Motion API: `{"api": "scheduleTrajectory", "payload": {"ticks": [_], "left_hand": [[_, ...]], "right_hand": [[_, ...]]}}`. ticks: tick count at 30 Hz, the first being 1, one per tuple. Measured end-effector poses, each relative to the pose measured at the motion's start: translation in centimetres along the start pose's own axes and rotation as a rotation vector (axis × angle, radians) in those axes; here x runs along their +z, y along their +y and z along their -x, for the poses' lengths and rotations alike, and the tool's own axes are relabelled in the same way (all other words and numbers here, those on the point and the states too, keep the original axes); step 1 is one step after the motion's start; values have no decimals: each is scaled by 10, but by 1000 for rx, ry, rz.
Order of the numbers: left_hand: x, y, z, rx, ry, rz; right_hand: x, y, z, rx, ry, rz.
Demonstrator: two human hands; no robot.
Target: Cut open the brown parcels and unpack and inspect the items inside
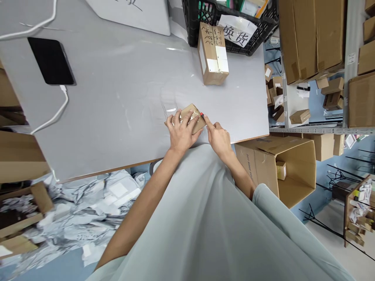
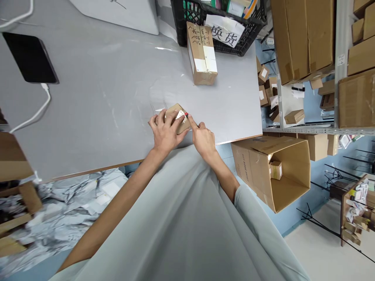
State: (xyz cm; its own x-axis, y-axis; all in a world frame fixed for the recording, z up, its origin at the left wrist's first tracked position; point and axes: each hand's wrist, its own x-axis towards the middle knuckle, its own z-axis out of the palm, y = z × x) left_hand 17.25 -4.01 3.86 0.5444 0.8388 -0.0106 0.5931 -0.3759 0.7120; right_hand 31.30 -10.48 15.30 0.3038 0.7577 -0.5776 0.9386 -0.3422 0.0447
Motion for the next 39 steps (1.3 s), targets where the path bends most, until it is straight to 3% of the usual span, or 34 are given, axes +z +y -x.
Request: {"api": "scheduleTrajectory", "payload": {"ticks": [11,22,27,32,36,39], "left_hand": [[3,-1,3,23,-11,-34],[-4,1,2,29,-64,-67],[-10,7,-3,-5,-77,-66],[-14,7,-10,-7,-83,-25],[-26,-6,2,7,-84,84],[-40,-24,22,-18,-92,174]], "right_hand": [[-19,-7,8,18,-18,-4],[-4,17,45,81,-123,2],[-3,26,64,121,24,-152],[17,41,52,118,231,-358],[28,51,40,85,387,-457],[29,54,38,2,425,-480]]}}
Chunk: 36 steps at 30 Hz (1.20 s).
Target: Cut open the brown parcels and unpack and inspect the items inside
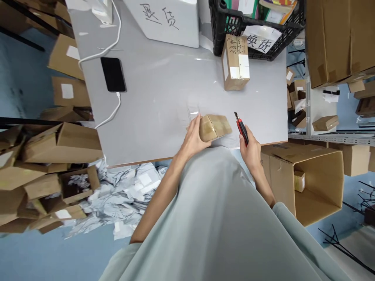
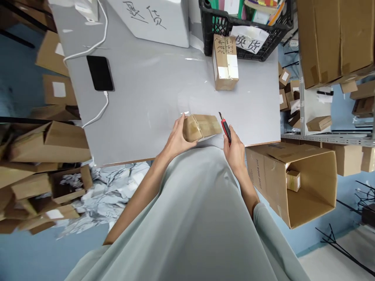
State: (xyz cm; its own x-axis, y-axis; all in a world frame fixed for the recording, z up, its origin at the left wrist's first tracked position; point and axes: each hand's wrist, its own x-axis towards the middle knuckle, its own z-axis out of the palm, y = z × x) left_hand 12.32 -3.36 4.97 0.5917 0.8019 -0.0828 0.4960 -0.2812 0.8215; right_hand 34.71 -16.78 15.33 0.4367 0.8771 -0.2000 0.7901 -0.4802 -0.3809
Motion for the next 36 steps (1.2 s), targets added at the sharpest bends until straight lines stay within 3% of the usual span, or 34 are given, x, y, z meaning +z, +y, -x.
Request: {"api": "scheduleTrajectory", "payload": {"ticks": [9,16,26,36], "left_hand": [[-39,-60,58,-83,-24,-38],[-34,-99,78,-232,-39,-21],[-28,-98,86,-319,-55,69],[-32,-94,85,-345,-34,120]], "right_hand": [[27,-16,-19,-314,-346,70],[45,-63,-45,-589,-576,163],[42,-129,-68,-692,-782,530],[53,-142,-71,-725,-783,664]]}}
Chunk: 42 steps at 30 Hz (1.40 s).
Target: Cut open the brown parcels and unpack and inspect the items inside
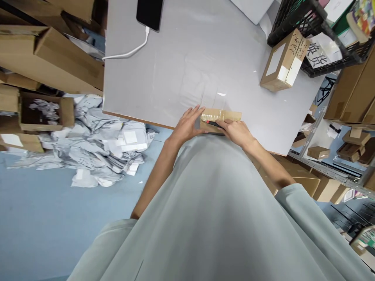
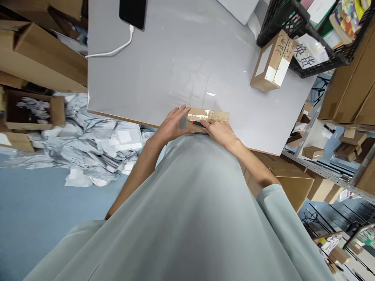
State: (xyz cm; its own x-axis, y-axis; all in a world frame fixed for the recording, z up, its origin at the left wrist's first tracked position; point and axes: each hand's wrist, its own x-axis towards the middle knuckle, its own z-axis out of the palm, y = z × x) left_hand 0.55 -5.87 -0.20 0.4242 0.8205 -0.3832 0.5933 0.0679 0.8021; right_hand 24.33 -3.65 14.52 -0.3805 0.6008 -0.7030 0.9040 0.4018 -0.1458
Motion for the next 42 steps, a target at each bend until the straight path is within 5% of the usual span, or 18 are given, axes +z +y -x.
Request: {"api": "scheduleTrajectory", "payload": {"ticks": [11,18,26,32,38,42], "left_hand": [[-2,5,-2,12,19,9],[-1,5,3,-18,15,40],[9,11,-2,-9,7,25],[23,21,-10,-1,-22,-16],[19,15,-15,17,-43,-67],[29,36,-28,69,0,-219]], "right_hand": [[-4,-7,-4,-9,-50,54],[-8,9,21,83,-77,73],[20,75,70,290,-81,54],[39,94,93,340,-46,12],[65,134,139,599,47,-3],[95,140,169,686,205,-195]]}}
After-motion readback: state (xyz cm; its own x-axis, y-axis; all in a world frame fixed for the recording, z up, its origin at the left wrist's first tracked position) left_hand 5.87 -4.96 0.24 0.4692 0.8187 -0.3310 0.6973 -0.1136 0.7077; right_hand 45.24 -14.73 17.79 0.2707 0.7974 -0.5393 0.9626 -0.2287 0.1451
